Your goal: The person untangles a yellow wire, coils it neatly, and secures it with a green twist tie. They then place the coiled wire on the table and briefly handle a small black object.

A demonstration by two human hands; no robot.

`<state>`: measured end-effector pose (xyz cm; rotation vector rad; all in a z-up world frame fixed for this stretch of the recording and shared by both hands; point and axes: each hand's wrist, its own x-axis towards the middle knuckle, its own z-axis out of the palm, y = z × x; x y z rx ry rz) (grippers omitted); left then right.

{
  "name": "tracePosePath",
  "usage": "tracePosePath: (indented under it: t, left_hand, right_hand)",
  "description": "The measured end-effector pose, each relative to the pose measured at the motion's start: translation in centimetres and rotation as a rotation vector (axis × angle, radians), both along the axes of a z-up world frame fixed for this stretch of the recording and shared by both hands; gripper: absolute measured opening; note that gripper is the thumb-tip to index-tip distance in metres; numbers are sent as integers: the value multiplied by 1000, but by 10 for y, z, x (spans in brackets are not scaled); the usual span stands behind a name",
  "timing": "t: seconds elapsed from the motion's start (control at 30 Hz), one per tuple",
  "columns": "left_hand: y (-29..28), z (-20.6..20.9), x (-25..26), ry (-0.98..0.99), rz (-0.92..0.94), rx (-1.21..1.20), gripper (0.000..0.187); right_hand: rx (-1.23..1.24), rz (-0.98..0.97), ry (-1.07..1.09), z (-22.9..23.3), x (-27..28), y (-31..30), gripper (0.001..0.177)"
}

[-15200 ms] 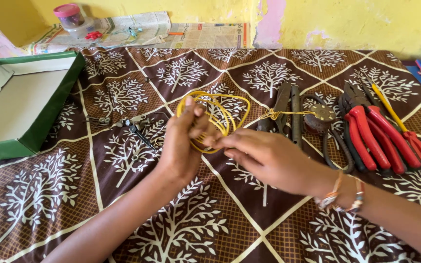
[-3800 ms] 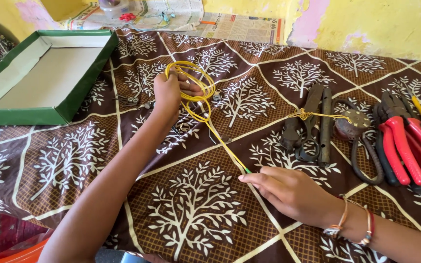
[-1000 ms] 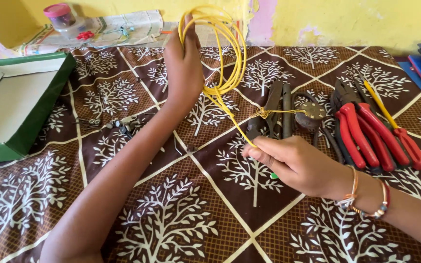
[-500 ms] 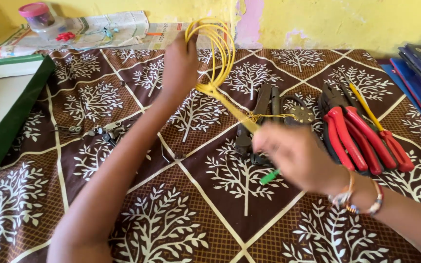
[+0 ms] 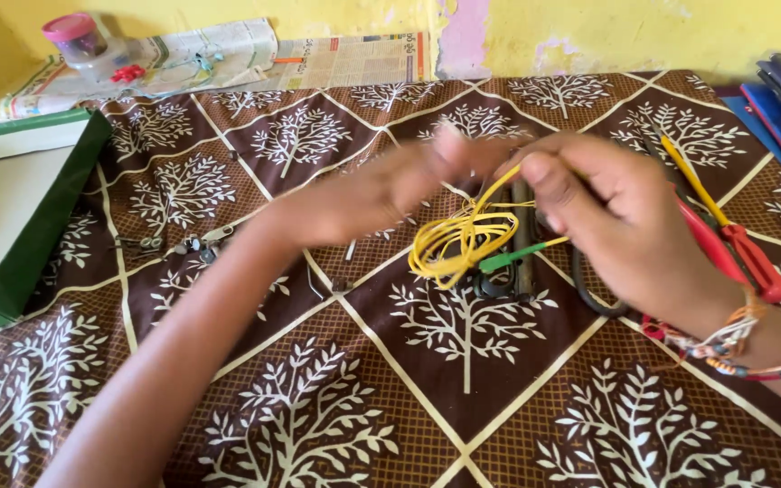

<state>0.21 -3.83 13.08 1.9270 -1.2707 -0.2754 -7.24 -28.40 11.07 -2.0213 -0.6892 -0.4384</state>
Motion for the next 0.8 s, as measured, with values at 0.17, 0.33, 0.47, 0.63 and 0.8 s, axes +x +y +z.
tracePosePath:
  t: [0.17,0.33,0.47,0.63,0.8]
  left_hand:
    - [-47,-27,-15,202,-90,-66,59]
    - [-63,-54,-19,270,-63,-184,43]
    - [-69,-73,-16,462,-73,-293,40]
    - [-75,-88,-14,582,-95,-338,37]
    - [-83,-96,-21,606,-77,-402,33]
  right_hand:
    - [21,-68,73,18,-1,-14,33]
    - [195,-54,270,18,4,-18,29]
    - [289,-44,340,11,18,-22,28]
    - [310,-50,412,2,30,-29,26]
    - [340,-46,424,1,33,-34,27]
